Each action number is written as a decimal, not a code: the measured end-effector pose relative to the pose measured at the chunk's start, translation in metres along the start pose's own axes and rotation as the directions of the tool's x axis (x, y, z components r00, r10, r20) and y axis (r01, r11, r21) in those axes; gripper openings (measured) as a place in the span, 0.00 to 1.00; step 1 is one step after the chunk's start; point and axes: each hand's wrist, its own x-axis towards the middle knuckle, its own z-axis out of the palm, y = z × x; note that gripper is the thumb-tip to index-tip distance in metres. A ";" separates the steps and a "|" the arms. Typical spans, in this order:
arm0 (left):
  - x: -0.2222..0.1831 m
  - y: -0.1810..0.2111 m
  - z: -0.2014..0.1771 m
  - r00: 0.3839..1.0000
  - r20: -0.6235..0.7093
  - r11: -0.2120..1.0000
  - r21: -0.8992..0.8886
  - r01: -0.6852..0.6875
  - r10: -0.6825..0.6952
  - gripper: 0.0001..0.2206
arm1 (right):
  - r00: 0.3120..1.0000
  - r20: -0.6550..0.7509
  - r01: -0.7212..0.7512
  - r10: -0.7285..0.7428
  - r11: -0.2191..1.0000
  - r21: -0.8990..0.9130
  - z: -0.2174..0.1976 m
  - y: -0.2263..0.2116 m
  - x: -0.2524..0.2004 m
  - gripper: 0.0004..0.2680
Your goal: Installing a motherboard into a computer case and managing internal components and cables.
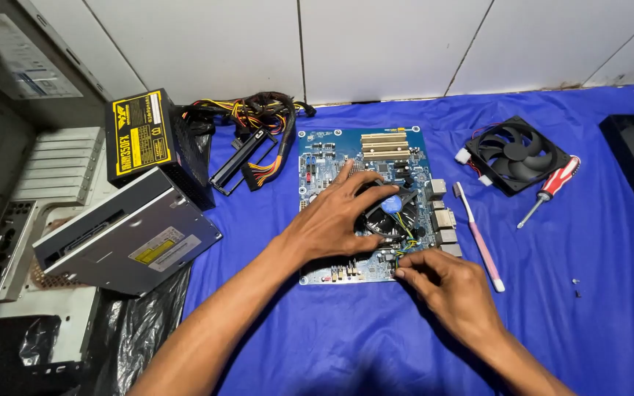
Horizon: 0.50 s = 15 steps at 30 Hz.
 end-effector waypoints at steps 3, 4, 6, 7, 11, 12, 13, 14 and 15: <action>0.000 0.001 -0.001 1.000 0.001 1.000 0.013 -0.002 0.002 0.36 | 0.997 -0.056 0.045 -0.043 0.998 0.033 0.002 -0.001 -0.005 0.04; 0.000 0.001 0.000 1.000 0.001 1.000 0.012 0.000 0.000 0.36 | 0.998 -0.054 0.045 -0.043 0.998 0.033 0.002 -0.003 -0.006 0.04; 0.000 0.000 0.000 1.000 -0.013 1.000 0.012 -0.013 0.013 0.35 | 0.994 -0.087 0.066 -0.060 0.996 0.058 0.004 -0.005 -0.009 0.03; 0.000 0.000 0.000 1.000 -0.013 1.000 0.011 -0.013 0.013 0.35 | 0.994 -0.087 0.065 -0.060 0.996 0.059 0.004 -0.005 -0.010 0.03; 0.000 0.001 0.000 1.000 -0.003 1.000 0.010 -0.009 0.009 0.36 | 0.985 -0.121 0.128 -0.120 0.990 0.064 0.006 -0.005 -0.012 0.03; 0.000 0.001 0.000 1.000 -0.008 1.000 0.009 -0.011 0.011 0.36 | 0.981 -0.127 0.156 -0.148 0.986 0.060 0.006 -0.004 -0.012 0.03; 0.000 0.001 0.000 1.000 -0.006 1.000 0.008 -0.010 0.010 0.36 | 0.981 -0.126 0.155 -0.146 0.986 0.060 0.008 -0.002 -0.013 0.03; 0.000 0.001 0.000 1.000 -0.007 1.000 0.015 -0.019 0.019 0.35 | 0.980 -0.122 0.164 -0.157 0.986 0.044 0.010 0.000 -0.014 0.03; 0.000 0.001 -0.001 1.000 -0.009 0.999 0.024 -0.029 0.030 0.35 | 0.978 -0.119 0.175 -0.171 0.984 0.026 0.011 0.002 -0.014 0.04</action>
